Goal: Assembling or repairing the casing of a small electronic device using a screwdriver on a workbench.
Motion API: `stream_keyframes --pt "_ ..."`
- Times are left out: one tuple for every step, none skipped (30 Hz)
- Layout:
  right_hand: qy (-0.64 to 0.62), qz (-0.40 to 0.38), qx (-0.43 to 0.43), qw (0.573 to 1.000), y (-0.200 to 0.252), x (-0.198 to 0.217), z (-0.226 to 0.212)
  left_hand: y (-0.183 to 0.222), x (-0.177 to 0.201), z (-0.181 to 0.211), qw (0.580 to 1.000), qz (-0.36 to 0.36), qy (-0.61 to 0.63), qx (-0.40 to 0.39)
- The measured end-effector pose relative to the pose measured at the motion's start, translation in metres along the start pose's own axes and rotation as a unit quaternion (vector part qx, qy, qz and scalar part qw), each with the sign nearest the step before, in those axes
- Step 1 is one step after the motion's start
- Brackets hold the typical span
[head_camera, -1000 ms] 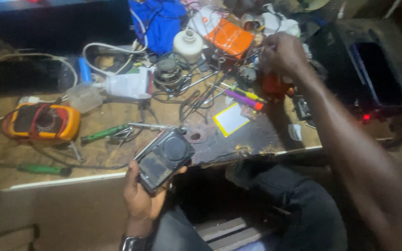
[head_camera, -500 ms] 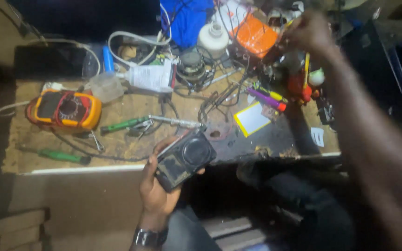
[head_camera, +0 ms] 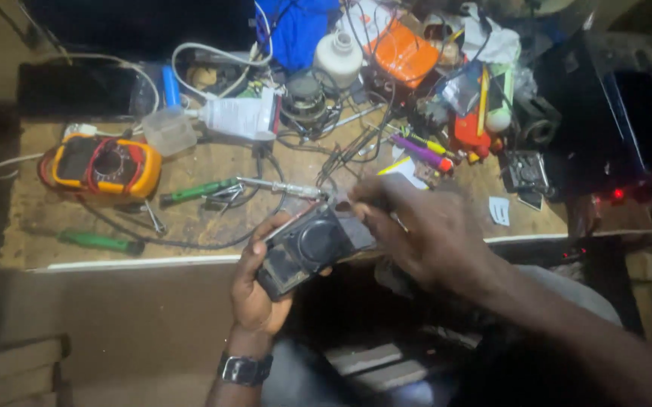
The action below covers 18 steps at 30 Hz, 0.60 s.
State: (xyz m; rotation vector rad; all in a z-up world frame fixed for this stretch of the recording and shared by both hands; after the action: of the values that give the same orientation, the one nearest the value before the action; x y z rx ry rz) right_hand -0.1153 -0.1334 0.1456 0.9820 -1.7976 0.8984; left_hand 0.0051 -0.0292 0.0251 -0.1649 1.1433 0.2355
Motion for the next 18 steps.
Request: stream_keyframes --pt "0.000 -0.003 -0.004 1.000 0.003 -0.003 -0.001 0.006 0.001 -0.002 1.000 0.002 0.003 0.004" --pt "0.001 -0.013 -0.044 0.999 0.000 -0.005 0.002 0.003 0.003 -0.002 1.000 0.010 0.003 0.001" --pt "0.002 -0.022 -0.084 0.996 -0.002 -0.007 0.006 0.001 0.005 -0.001 1.000 0.018 0.003 -0.002" --pt "0.003 -0.021 -0.078 0.997 -0.003 -0.011 0.011 -0.001 0.002 0.001 1.000 0.017 0.002 -0.008" --pt "0.007 -0.002 -0.052 0.999 -0.004 -0.015 0.015 -0.003 0.001 0.003 1.000 0.022 -0.007 -0.005" --pt "0.005 0.012 -0.033 0.999 0.000 -0.021 0.018 0.000 0.001 0.002 0.999 0.035 -0.015 0.005" --pt "0.000 0.007 -0.035 0.999 -0.001 -0.023 0.017 0.002 0.002 0.002 0.999 0.041 -0.014 0.007" --pt "-0.007 0.011 -0.004 1.000 -0.003 -0.022 0.014 0.001 0.002 0.001 0.999 0.043 -0.018 0.010" --pt "-0.015 0.014 0.027 0.999 -0.006 -0.021 0.012 0.000 0.002 0.001 0.999 0.044 -0.021 0.013" --pt "-0.013 0.015 0.025 0.999 -0.006 -0.021 0.013 0.000 0.002 0.000 0.999 0.041 -0.021 0.015" --pt "-0.016 0.013 0.026 0.999 -0.007 -0.021 0.013 -0.001 0.002 0.000 0.999 0.046 -0.020 0.017" --pt "-0.021 0.010 0.029 0.999 -0.009 -0.022 0.012 0.000 0.003 0.000 0.998 0.053 -0.019 0.017" --pt "-0.021 0.009 0.030 0.999 -0.009 -0.023 0.013 -0.002 0.001 0.001 0.998 0.054 -0.019 0.016" --pt "-0.012 0.021 0.050 0.998 -0.008 -0.024 0.012 -0.001 0.000 0.002 0.998 0.053 -0.022 0.016" --pt "-0.003 0.032 0.070 0.997 -0.007 -0.025 0.011 -0.001 -0.002 0.003 0.998 0.052 -0.026 0.016" --pt "-0.003 0.031 0.069 0.997 -0.008 -0.023 0.010 -0.001 0.000 0.002 0.998 0.052 -0.025 0.017" --pt "-0.002 0.043 0.102 0.994 -0.008 -0.021 0.007 -0.001 0.002 0.001 0.997 0.064 -0.025 0.018" --pt "0.000 0.055 0.134 0.989 -0.008 -0.018 0.004 -0.001 0.004 -0.001 0.997 0.076 -0.025 0.020"
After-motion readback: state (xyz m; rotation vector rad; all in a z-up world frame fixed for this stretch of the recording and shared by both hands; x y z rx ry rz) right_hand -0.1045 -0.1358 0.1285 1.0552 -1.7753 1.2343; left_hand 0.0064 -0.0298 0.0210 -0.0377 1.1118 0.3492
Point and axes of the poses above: each hand's wrist, its own y-axis away from the middle knuckle, its own x-axis out of the back of the hand, z = x × y, the point moved 3 cm from there along -y, towards the middle knuckle, and after that the axes turned 8 degrees about x, right-handed, at the moved point
